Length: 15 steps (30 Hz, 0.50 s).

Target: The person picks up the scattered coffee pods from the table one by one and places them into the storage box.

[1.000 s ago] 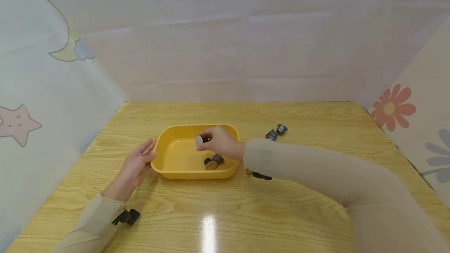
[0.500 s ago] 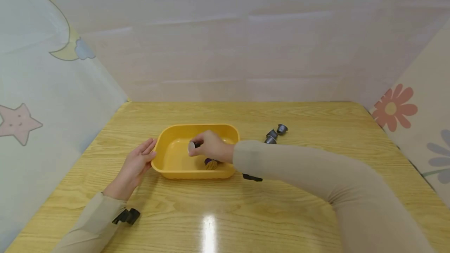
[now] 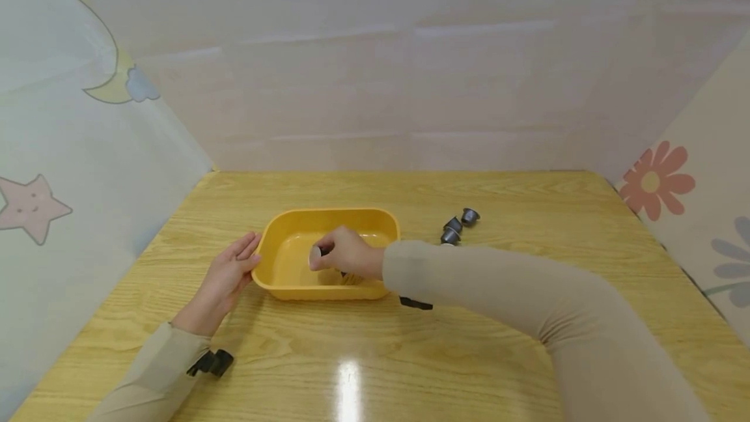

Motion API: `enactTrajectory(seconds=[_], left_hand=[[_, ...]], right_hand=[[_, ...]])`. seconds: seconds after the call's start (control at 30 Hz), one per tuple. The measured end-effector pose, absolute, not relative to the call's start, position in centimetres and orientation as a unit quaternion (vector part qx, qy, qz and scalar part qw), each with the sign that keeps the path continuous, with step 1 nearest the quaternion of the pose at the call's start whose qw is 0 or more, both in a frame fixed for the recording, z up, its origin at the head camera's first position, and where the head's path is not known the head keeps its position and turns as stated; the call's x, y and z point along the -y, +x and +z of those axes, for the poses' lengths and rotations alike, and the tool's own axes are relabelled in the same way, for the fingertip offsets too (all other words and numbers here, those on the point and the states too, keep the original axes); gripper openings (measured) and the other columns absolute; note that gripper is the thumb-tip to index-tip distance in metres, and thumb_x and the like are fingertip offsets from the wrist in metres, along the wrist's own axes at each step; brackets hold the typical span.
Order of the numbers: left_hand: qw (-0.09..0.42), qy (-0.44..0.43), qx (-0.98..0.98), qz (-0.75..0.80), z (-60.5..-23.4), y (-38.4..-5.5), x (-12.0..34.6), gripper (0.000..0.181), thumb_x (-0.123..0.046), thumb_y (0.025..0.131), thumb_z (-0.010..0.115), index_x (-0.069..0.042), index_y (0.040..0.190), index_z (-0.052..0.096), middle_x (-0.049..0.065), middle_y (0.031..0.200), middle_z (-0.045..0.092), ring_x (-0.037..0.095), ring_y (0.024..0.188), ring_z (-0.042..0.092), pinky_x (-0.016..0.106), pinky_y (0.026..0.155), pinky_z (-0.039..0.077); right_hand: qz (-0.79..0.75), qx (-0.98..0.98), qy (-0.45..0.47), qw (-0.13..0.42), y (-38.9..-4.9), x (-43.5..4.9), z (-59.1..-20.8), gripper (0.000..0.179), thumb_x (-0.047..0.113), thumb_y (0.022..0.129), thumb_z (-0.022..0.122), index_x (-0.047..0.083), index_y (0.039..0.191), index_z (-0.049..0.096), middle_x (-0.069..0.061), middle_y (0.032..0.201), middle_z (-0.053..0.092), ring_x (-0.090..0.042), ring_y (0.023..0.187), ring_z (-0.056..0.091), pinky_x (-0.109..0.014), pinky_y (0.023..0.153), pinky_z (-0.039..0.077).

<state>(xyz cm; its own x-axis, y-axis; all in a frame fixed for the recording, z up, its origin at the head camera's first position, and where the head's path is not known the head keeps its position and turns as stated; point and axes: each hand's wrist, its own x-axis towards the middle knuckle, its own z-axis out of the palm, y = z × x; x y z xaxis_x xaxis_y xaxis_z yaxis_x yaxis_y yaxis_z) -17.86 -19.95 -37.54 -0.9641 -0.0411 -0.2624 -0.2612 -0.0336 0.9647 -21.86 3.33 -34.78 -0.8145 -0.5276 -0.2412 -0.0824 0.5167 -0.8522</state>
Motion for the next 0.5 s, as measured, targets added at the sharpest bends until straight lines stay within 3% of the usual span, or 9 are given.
enactTrajectory(seconds=[0.17,0.33,0.5], left_hand=[[0.077,-0.108,-0.691,0.711,-37.5,-17.8,19.9,0.061,0.003,0.106,0.039,0.000,0.160,0.010,0.012,0.166,0.017,0.029,0.153,0.018,0.043,0.120,0.029],[0.076,-0.107,-0.690,0.712,-37.5,-17.8,19.9,0.062,0.003,0.106,0.039,0.000,0.160,0.010,0.012,0.166,0.017,0.029,0.153,0.018,0.043,0.120,0.028],[0.078,-0.112,-0.685,0.716,-37.5,-17.8,19.9,0.062,0.002,0.106,0.039,-0.001,0.160,0.010,0.012,0.167,0.016,0.029,0.153,0.017,0.044,0.121,0.026]], right_hand=[[-0.464,-0.835,-0.170,0.243,-21.7,-3.9,-35.0,0.047,0.011,0.095,0.071,-0.003,0.138,0.058,-0.016,0.144,0.057,-0.030,0.123,0.060,-0.035,0.094,0.056],[-0.484,-0.829,-0.165,0.227,-21.5,-5.2,-35.1,0.044,0.008,0.095,0.070,-0.006,0.135,0.060,-0.020,0.140,0.059,-0.030,0.113,0.066,-0.035,0.089,0.059],[-0.524,-0.802,-0.185,0.217,-21.3,-7.4,-35.1,0.042,0.006,0.098,0.065,-0.012,0.135,0.056,-0.026,0.140,0.056,-0.033,0.116,0.065,-0.039,0.095,0.056]])
